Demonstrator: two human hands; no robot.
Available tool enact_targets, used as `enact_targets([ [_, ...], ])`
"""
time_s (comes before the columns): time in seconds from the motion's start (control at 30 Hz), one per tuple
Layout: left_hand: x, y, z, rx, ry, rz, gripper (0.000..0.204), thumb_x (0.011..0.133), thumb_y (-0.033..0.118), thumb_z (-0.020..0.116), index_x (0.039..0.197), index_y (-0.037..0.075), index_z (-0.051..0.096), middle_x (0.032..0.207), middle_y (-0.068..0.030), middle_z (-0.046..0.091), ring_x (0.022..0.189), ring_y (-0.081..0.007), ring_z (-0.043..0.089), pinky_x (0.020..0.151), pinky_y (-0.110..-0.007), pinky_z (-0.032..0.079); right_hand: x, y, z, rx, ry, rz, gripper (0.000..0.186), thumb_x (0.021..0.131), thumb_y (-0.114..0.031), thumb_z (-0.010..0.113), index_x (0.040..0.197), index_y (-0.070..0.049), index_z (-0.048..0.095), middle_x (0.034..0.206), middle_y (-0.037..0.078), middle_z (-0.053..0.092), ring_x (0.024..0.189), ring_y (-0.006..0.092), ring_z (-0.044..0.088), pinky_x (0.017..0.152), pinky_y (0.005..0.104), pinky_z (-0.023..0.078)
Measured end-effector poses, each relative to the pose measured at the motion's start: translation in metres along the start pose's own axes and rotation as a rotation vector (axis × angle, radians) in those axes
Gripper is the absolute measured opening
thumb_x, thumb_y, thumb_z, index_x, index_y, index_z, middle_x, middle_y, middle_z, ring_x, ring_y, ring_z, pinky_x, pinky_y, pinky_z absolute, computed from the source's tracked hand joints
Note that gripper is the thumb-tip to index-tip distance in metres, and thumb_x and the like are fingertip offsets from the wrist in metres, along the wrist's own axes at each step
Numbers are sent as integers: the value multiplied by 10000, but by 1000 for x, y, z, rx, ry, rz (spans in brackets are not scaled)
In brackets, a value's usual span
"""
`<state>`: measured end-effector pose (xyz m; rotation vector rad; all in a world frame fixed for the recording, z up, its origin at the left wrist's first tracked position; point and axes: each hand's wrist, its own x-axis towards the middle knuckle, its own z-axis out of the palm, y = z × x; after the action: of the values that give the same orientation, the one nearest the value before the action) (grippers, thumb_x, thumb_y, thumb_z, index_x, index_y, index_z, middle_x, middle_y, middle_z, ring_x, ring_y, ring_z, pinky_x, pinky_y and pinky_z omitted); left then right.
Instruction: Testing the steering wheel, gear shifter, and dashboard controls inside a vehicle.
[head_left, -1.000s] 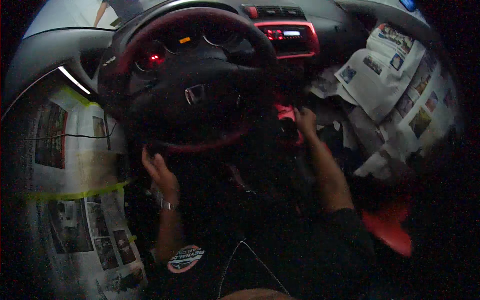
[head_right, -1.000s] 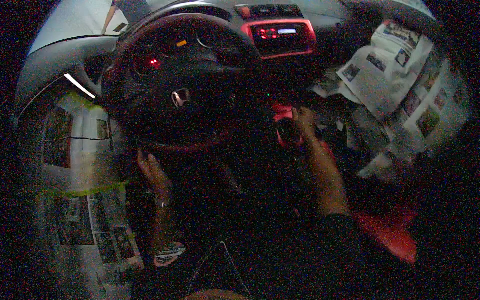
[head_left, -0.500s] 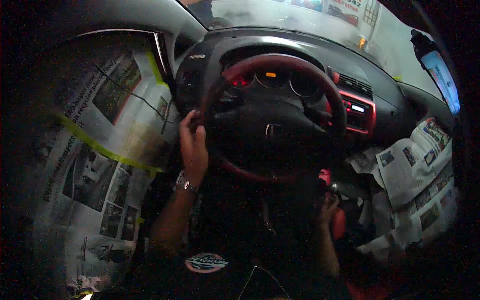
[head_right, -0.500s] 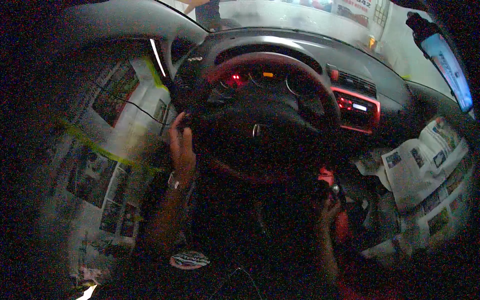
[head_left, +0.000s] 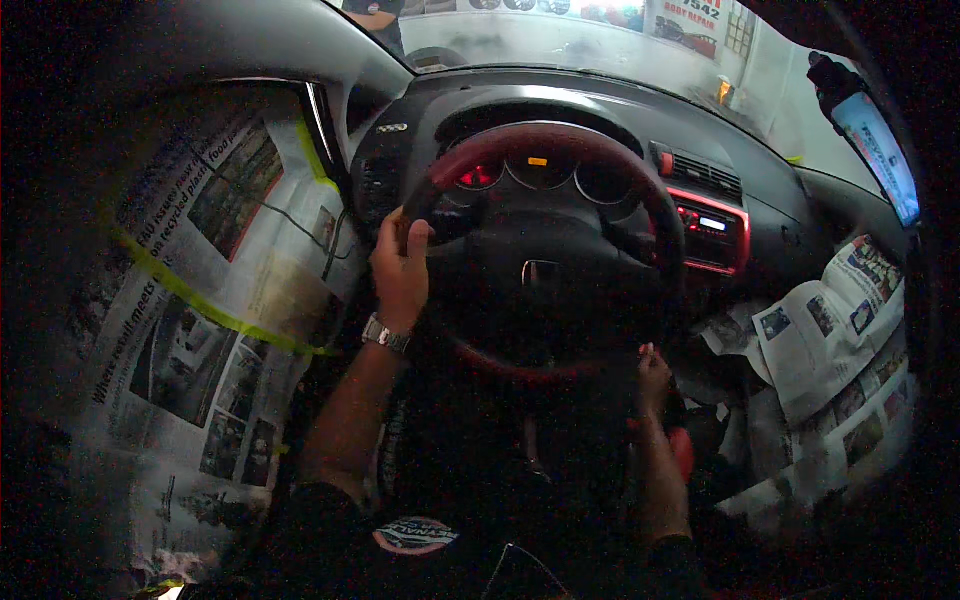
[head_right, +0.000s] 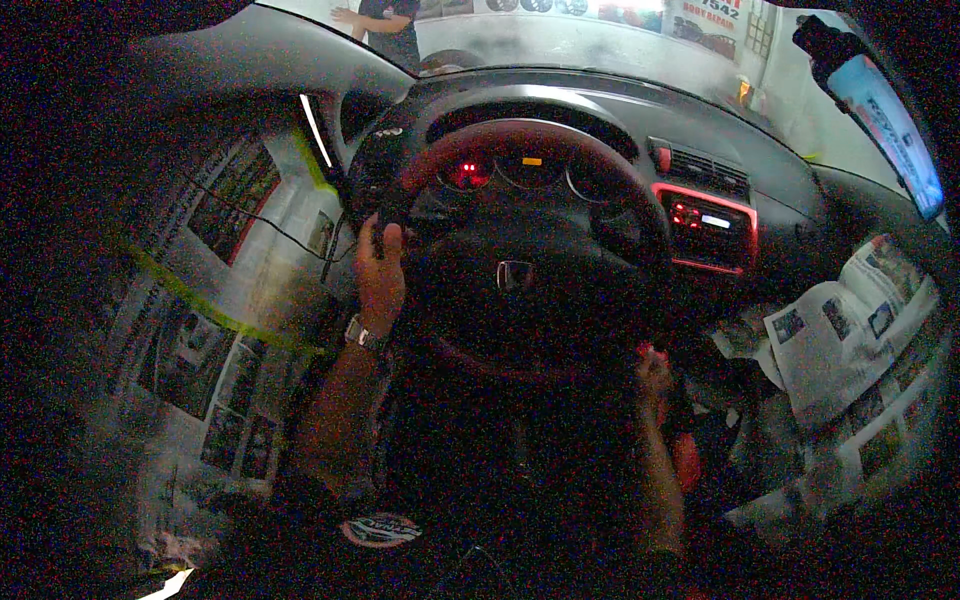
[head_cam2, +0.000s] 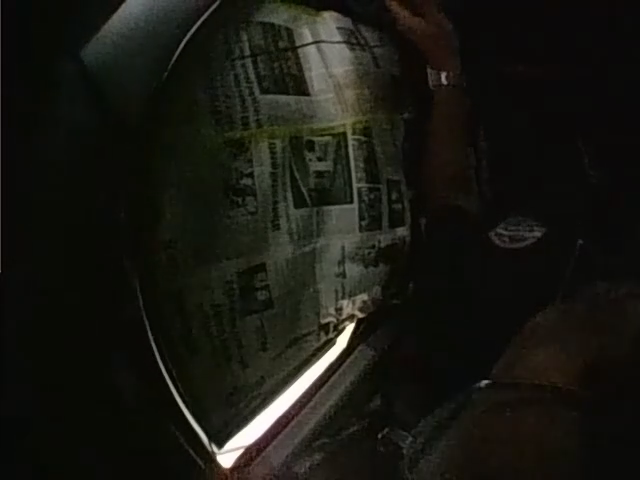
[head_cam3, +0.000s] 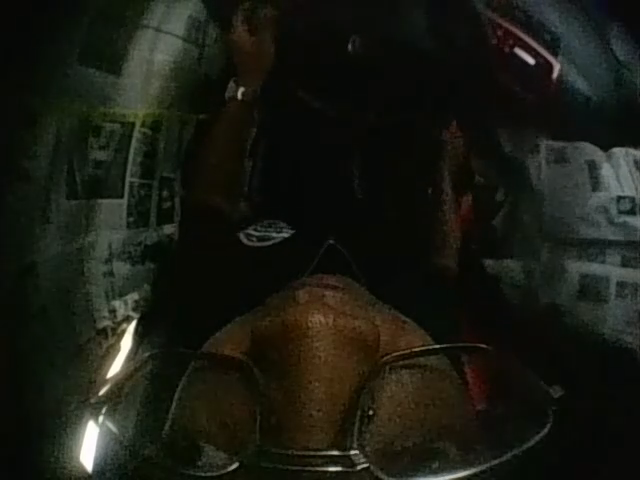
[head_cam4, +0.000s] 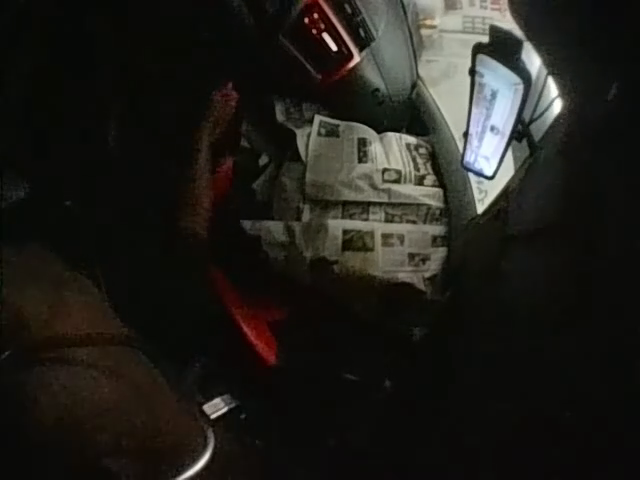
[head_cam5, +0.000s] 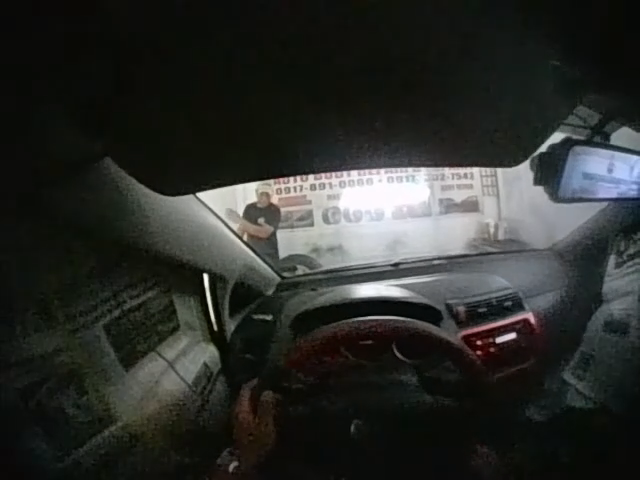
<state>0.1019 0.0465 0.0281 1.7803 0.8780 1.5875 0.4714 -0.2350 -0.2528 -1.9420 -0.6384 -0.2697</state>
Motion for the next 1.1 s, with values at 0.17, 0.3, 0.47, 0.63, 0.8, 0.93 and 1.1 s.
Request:
enact_targets([
  [0.17, -26, -12, 0, -87, 47, -81, 505, 1048, 410, 609, 1336, -3, 577, 1001, -77, 712, 906, -201, 659, 859, -354, 512, 45, 1, 14, -286, -86, 106, 481, 1056, -383, 503, 865, -13, 743, 785, 185, 737, 696, 327, 711, 635, 473, 514],
  [0.3, -92, -32, 14, -61, 232, -224, 533, 1070, 433, 546, 1359, -15, 549, 1079, -102, 681, 982, -218, 630, 908, -360, 488, 63, -20, 2, -380, -273, 178, 445, 1069, -356, 458, 965, -23, 735, 782, 141, 735, 674, 294, 705, 635, 442, 529],
  [0.47, -229, -46, 59, -141, -222, -632, 622, 1089, 492, 469, 1420, -33, 504, 1294, -171, 624, 1191, -249, 583, 1067, -386, 438, 55, -178, -27, 371, 264, -284, 535, 1088, -452, 432, 1171, 12, 682, 1043, 160, 705, 975, 289, 689, 863, 444, 528],
  [0.63, -203, -5, 38, -131, -1273, -384, 503, 1078, 453, 525, 1337, 33, 626, 1207, -145, 696, 1133, -225, 650, 1004, -384, 500, 88, -371, -53, 30, 244, -462, 435, 1091, -392, 458, 1245, -34, 650, 1140, 131, 683, 1074, 300, 647, 966, 464, 470],
  [0.8, -89, 124, 5, -245, -1057, 97, 361, 1022, 322, 639, 1226, 27, 679, 1051, -173, 733, 998, -278, 718, 892, -385, 547, 96, -486, -55, -469, -146, -586, 392, 1011, -308, 553, 1274, -34, 651, 1247, 147, 675, 1142, 367, 637, 1031, 528, 443],
  [0.93, 5, 190, 56, -354, -599, 622, 355, 982, 353, 675, 1112, 23, 701, 959, -168, 731, 878, -297, 725, 788, -405, 559, 55, -523, -26, -523, -331, -824, 370, 977, -288, 572, 1238, -42, 665, 1226, 135, 678, 1146, 354, 632, 1021, 535, 451],
  [1.1, 84, 167, 83, 416, -435, 911, 507, 929, 533, 693, 1077, 48, 709, 879, -173, 724, 828, -368, 724, 752, -461, 564, -26, -512, 53, -402, -561, -1359, 344, 935, -261, 597, 1193, -51, 683, 1201, 119, 682, 1151, 337, 626, 1008, 543, 460],
])
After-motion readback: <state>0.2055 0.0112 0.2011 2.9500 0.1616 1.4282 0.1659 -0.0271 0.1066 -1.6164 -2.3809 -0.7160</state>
